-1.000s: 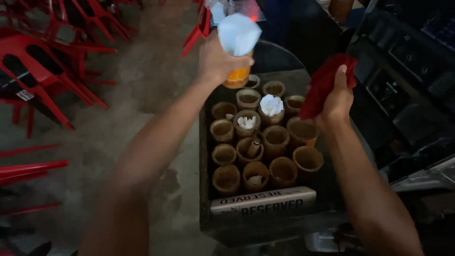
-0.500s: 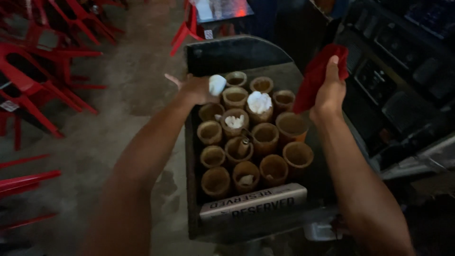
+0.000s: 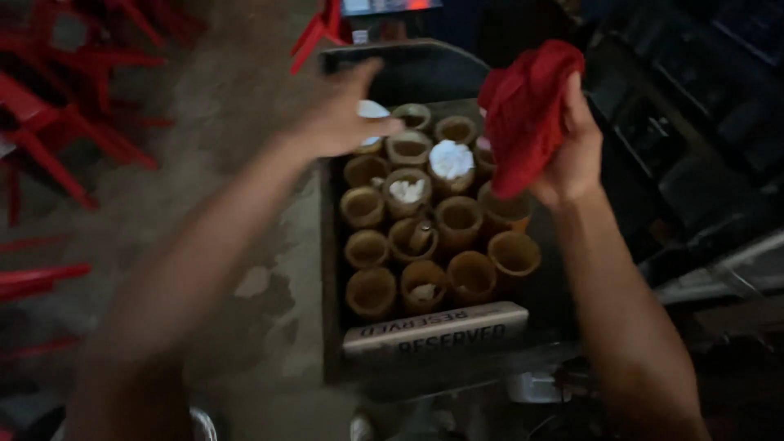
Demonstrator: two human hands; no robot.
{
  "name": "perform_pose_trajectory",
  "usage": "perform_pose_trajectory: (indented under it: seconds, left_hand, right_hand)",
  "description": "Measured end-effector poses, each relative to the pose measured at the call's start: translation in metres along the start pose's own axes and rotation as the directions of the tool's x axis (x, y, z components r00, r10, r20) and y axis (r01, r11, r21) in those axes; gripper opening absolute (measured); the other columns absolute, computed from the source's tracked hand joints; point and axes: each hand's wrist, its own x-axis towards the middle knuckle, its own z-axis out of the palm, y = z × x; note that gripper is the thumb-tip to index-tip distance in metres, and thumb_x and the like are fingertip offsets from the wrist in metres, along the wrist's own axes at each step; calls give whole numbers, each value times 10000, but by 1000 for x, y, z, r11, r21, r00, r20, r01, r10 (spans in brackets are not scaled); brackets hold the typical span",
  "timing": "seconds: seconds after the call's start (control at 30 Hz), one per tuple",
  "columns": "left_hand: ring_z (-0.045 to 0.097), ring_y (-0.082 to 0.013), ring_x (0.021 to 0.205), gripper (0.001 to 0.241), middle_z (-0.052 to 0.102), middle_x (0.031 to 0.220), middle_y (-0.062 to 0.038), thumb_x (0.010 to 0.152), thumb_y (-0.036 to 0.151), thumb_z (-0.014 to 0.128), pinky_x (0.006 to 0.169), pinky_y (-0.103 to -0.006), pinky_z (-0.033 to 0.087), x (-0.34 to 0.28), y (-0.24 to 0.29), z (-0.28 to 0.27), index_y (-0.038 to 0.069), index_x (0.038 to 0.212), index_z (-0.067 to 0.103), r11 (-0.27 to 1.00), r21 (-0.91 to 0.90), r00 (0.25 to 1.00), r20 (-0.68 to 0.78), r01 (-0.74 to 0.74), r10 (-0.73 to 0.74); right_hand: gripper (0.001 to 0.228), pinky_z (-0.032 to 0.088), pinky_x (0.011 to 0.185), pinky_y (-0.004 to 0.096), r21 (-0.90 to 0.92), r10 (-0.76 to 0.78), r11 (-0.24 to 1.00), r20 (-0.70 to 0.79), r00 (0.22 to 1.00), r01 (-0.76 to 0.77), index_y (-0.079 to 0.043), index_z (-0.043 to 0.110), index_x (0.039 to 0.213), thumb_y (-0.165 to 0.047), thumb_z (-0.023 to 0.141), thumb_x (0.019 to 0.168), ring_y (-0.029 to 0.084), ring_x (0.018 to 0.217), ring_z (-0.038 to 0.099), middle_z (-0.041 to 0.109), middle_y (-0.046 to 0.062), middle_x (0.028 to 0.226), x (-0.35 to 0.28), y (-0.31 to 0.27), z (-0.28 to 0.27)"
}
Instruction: The recorder is wiping bamboo cups with a red cloth and organizing them on a tray.
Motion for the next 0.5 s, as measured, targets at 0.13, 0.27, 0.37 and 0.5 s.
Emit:
perform_pose_trajectory:
  seconds: [0.13,0.27,0.37,0.5]
  left_hand:
    - [439,-430,1472,997,322,1641,-268,993,456,829,1116,-461,497,-22,61,25,21,1627,194,923,-293,968,-95,-250,232]
    - [703,-270,1175,699,660,1328,-171,899,284,844,958,-393,601,-30,101,31,16,1417,459,849,-495,982,-116,-185,147]
    - [782,-207,948,333,781,1091,-142,941,233,781,820,-378,628,-30,103,34,33,1189,686,889,-455,988,-155,-54,-19]
    - [769,-184,907,270,771,1020,-99,1037,235,760,754,-360,604,-41,98,38,55,1219,674,891,-291,918,-297,-348,262]
  right_hand:
    - [703,503,1112,520,73,78,993,165,983,-91,-101,429,1564,-577,493,1050,338,1370,551,536,138,1526,-11,11,16]
    - [617,491,1188,481,33,143,988,183,973,-151,-66,487,1527,-490,573,1087,298,1372,579,575,134,1485,-11,12,14]
    - [579,498,1184,467,-1,173,985,101,980,-174,-60,497,1513,-433,610,1085,278,1352,602,598,125,1456,-10,4,11]
    - [509,566,1120,422,-3,104,995,-7,995,-104,-71,509,1483,-372,607,1084,241,1293,665,647,92,1410,-10,-39,15]
